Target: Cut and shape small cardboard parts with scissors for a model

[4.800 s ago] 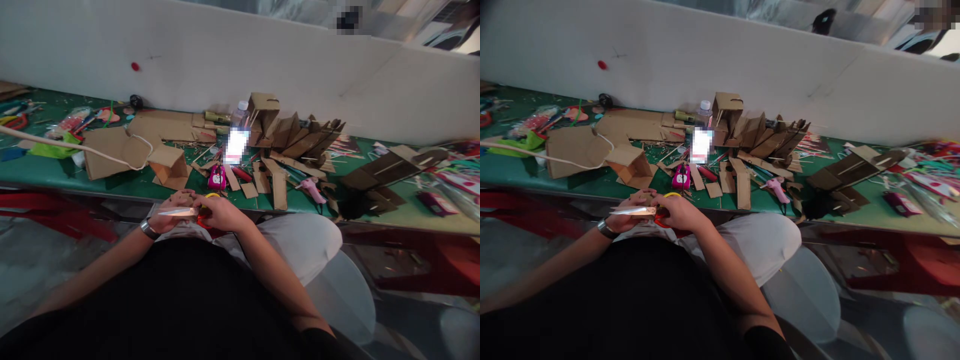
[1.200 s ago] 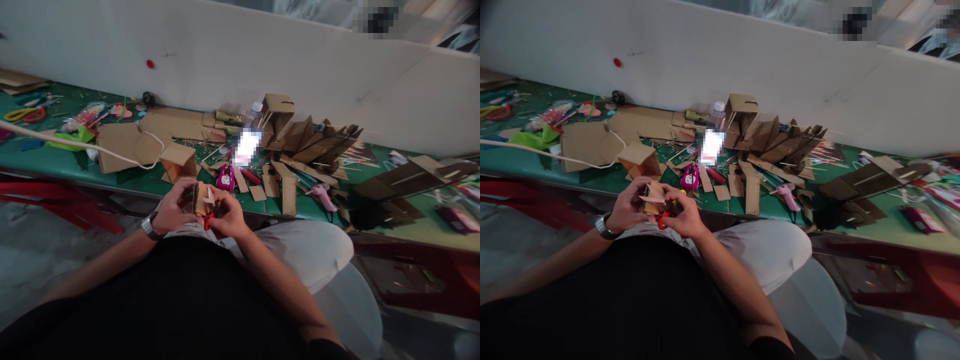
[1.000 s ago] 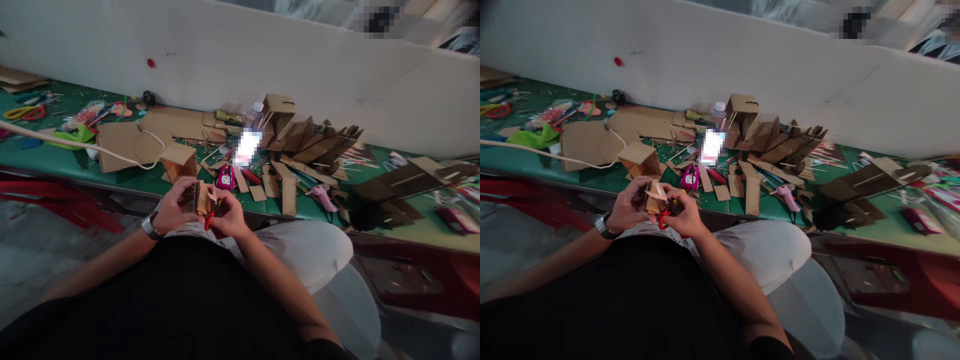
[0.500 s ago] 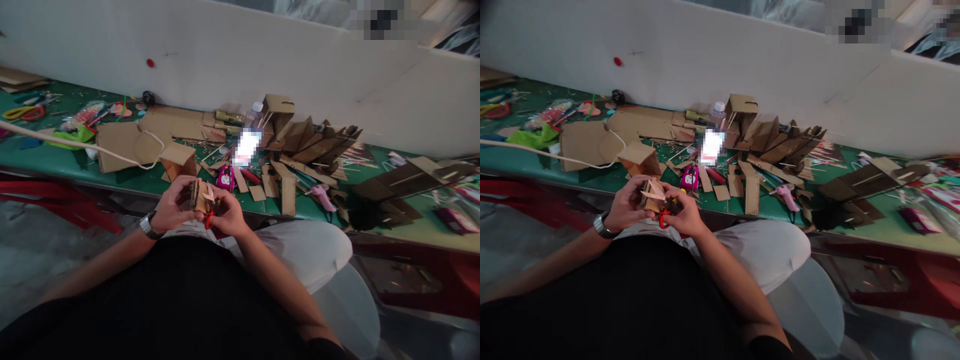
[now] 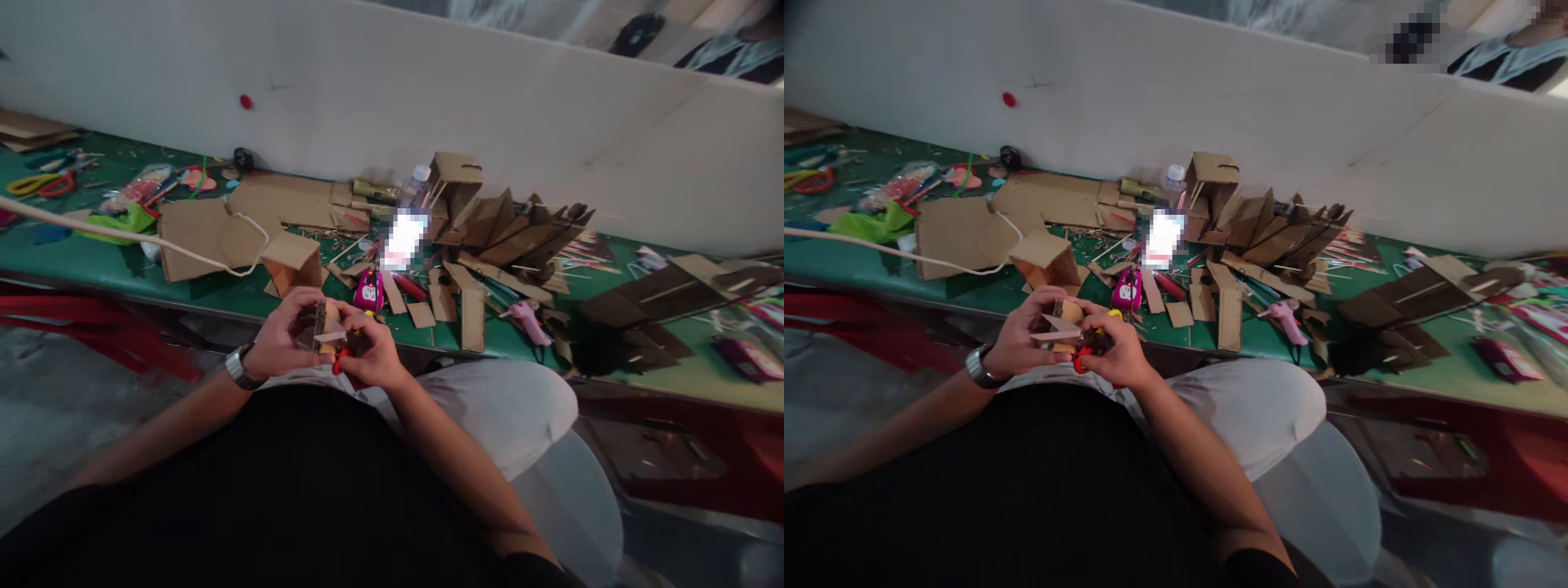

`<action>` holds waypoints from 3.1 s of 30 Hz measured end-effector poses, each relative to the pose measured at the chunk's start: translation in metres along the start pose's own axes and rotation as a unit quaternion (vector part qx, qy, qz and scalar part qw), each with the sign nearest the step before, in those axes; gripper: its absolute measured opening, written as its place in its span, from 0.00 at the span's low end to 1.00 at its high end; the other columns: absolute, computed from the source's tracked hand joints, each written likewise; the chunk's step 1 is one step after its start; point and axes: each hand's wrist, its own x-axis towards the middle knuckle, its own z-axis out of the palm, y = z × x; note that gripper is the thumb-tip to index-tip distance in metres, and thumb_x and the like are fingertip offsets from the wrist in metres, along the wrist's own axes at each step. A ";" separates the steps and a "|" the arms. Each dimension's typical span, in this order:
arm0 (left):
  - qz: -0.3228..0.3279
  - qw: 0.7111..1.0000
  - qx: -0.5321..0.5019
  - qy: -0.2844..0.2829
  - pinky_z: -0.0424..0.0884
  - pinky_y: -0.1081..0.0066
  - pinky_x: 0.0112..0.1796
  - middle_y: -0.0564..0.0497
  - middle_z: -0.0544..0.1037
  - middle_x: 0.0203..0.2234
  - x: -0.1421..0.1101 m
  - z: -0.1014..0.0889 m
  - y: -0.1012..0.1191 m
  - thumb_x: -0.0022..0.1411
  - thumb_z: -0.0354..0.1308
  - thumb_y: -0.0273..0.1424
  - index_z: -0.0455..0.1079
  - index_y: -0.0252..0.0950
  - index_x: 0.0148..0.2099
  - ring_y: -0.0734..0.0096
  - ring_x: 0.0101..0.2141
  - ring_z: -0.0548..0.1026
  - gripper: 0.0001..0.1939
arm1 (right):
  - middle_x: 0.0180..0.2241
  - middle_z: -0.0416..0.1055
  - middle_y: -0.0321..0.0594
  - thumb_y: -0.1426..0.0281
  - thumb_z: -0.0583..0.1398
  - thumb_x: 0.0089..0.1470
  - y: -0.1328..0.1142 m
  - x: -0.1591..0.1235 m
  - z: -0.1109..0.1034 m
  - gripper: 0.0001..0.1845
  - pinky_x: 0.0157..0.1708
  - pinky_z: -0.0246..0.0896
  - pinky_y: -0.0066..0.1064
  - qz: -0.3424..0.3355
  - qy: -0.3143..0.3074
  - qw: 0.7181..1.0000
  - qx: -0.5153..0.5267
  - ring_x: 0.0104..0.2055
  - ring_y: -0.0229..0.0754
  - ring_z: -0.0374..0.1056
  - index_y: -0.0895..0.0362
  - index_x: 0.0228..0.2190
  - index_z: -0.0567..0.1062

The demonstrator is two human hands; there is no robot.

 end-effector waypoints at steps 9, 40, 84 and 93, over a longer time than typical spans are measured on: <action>-0.005 0.999 -0.036 -0.018 0.77 0.62 0.45 0.42 0.73 0.54 -0.003 -0.009 -0.007 0.46 0.81 0.43 0.73 0.42 0.61 0.55 0.49 0.77 0.41 | 0.57 0.76 0.49 0.56 0.81 0.38 -0.006 0.004 -0.004 0.36 0.63 0.63 0.46 0.112 0.006 0.991 0.070 0.66 0.58 0.69 0.49 0.42 0.69; -0.098 0.963 0.212 -0.135 0.78 0.61 0.48 0.45 0.83 0.47 -0.002 0.003 0.025 0.68 0.64 0.34 0.76 0.38 0.53 0.58 0.46 0.82 0.13 | 0.36 0.71 0.33 0.67 0.79 0.39 -0.019 0.011 -0.027 0.29 0.37 0.68 0.29 0.188 0.018 0.982 -0.016 0.37 0.38 0.69 0.53 0.38 0.70; 0.069 0.934 0.262 -0.234 0.65 0.48 0.67 0.45 0.72 0.64 -0.006 -0.018 0.010 0.61 0.52 0.13 0.65 0.47 0.72 0.53 0.66 0.67 0.40 | 0.23 0.66 0.22 0.66 0.79 0.34 -0.014 0.015 -0.028 0.33 0.24 0.59 0.25 0.341 0.099 0.933 0.062 0.23 0.33 0.64 0.52 0.34 0.63; -0.284 0.955 -0.074 -0.044 0.81 0.58 0.48 0.41 0.76 0.57 -0.019 -0.002 -0.012 0.63 0.69 0.35 0.63 0.42 0.69 0.57 0.52 0.80 0.35 | 0.27 0.65 0.27 0.65 0.77 0.37 -0.010 0.014 -0.028 0.29 0.28 0.59 0.28 0.299 0.096 0.948 -0.046 0.27 0.36 0.62 0.51 0.34 0.65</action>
